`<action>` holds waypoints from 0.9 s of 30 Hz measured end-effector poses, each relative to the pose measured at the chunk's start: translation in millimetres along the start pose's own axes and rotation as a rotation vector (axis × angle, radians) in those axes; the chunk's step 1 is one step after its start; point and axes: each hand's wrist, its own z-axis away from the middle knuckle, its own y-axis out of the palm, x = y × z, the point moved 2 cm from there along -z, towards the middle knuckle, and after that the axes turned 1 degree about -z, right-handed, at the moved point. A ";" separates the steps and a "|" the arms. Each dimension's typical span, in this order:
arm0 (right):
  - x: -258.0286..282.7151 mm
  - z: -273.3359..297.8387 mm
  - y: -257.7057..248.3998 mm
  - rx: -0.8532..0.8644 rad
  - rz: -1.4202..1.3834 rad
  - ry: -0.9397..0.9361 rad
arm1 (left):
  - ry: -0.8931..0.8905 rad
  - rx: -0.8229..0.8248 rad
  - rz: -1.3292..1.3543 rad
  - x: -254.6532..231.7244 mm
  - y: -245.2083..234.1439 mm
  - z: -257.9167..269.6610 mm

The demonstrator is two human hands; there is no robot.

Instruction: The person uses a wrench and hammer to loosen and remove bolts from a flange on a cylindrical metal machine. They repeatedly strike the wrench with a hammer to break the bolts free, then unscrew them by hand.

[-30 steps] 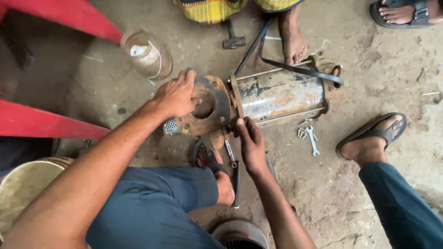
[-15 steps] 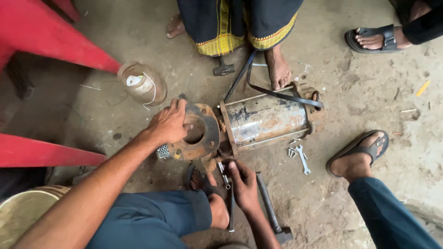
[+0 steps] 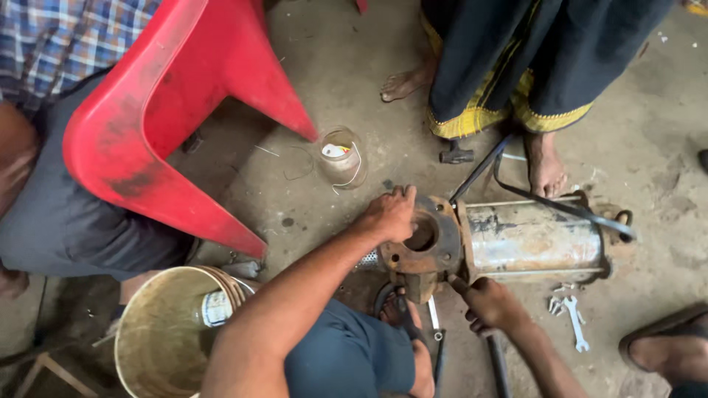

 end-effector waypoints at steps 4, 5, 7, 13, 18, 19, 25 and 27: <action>-20.3 -20.1 9.2 0.301 -0.237 0.107 | 0.035 0.016 0.000 5.2 3.9 -5.4; -31.4 -22.2 12.2 0.365 -0.403 0.105 | 0.059 -0.001 -0.001 5.1 5.1 -6.5; -42.0 -26.5 21.0 0.480 -0.729 0.073 | 0.068 -0.015 0.046 6.1 7.0 -4.0; -46.3 -28.7 48.1 0.279 -0.817 0.092 | 0.076 -0.029 0.047 4.5 6.6 -3.5; -68.6 -26.1 84.5 0.020 -0.549 -0.026 | 0.096 -0.049 0.044 5.2 8.5 -3.6; -75.2 -28.0 91.3 -0.036 -0.478 -0.071 | 0.097 -0.044 0.029 6.7 7.1 -3.7; -101.5 -41.6 98.9 -0.468 -0.076 -0.224 | 0.090 -0.043 0.074 3.9 -3.9 -2.0; -103.1 -46.7 106.4 -0.547 -0.197 -0.220 | 0.102 -0.052 0.064 2.5 -3.7 1.7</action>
